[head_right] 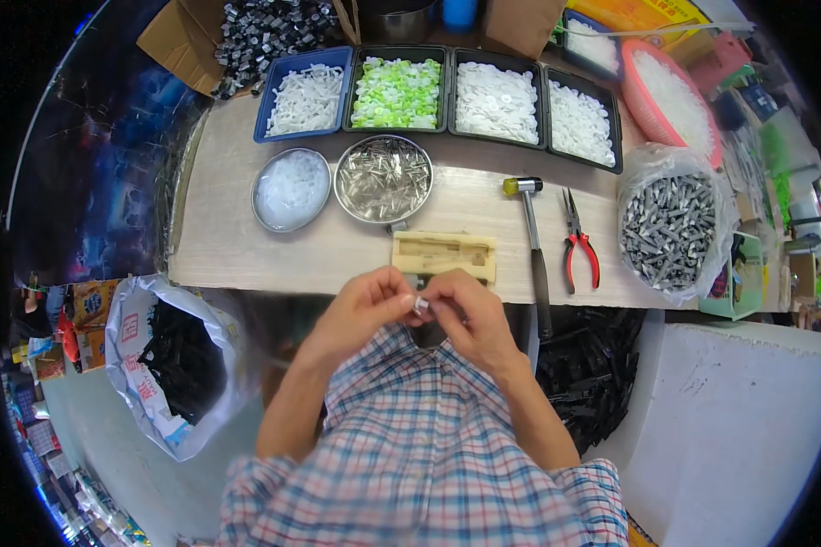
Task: Assembling small plastic and metal components at a workbench using a wooden jig and tools.
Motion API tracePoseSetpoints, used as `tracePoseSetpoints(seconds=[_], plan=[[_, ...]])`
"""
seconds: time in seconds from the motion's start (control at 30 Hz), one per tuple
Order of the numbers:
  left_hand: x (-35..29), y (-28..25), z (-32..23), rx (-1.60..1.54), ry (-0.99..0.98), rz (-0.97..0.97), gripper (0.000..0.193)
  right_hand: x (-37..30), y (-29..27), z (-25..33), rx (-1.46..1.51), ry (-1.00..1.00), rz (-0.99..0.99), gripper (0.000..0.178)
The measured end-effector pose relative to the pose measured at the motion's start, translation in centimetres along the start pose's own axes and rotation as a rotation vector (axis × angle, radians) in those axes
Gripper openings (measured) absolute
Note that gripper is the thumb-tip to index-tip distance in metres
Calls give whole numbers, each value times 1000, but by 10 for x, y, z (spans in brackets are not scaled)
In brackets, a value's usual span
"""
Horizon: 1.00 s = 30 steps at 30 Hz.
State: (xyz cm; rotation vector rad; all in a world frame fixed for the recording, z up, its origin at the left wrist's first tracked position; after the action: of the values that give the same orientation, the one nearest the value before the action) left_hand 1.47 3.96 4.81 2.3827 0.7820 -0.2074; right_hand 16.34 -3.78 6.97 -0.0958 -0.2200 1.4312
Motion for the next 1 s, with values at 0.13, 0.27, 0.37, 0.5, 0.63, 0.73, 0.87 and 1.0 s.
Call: tracePoseSetpoints(seconds=[0.13, 0.27, 0.37, 0.5, 0.63, 0.73, 0.87, 1.0], plan=[[-2, 0, 0, -9, -50, 58, 12, 6, 0, 11, -119, -99, 93, 16], [1, -4, 3, 10, -94, 85, 12, 6, 3, 16, -218, -174, 81, 18], [-1, -3, 0, 156, -20, 30, 12, 5, 5, 20, -366, -262, 13, 21], [-9, -4, -11, 571, 225, -295, 14, 8, 7, 18, -690, -350, -128, 26], [-17, -7, -8, 617, 386, -526, 14, 15, 9, 3, -783, -334, -130, 25], [-21, -1, -14, 842, 566, -541, 15, 16, 9, -1, -802, -320, -117, 25], [-16, 6, -9, 1030, 890, -400, 16, 17, 10, -4, -782, -285, -94, 21], [-9, 16, -5, 1228, 1040, -257, 20, 17, 9, -7, -784, -268, -67, 17]])
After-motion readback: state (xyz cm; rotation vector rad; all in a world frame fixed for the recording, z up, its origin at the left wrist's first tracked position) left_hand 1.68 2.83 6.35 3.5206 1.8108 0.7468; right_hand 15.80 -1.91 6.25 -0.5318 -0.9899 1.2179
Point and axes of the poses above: each hand's wrist, its own x-axis towards the middle knuckle, its own y-axis out of the palm, z = x × y, the point moved 5 cm from there along x, towards the middle knuckle
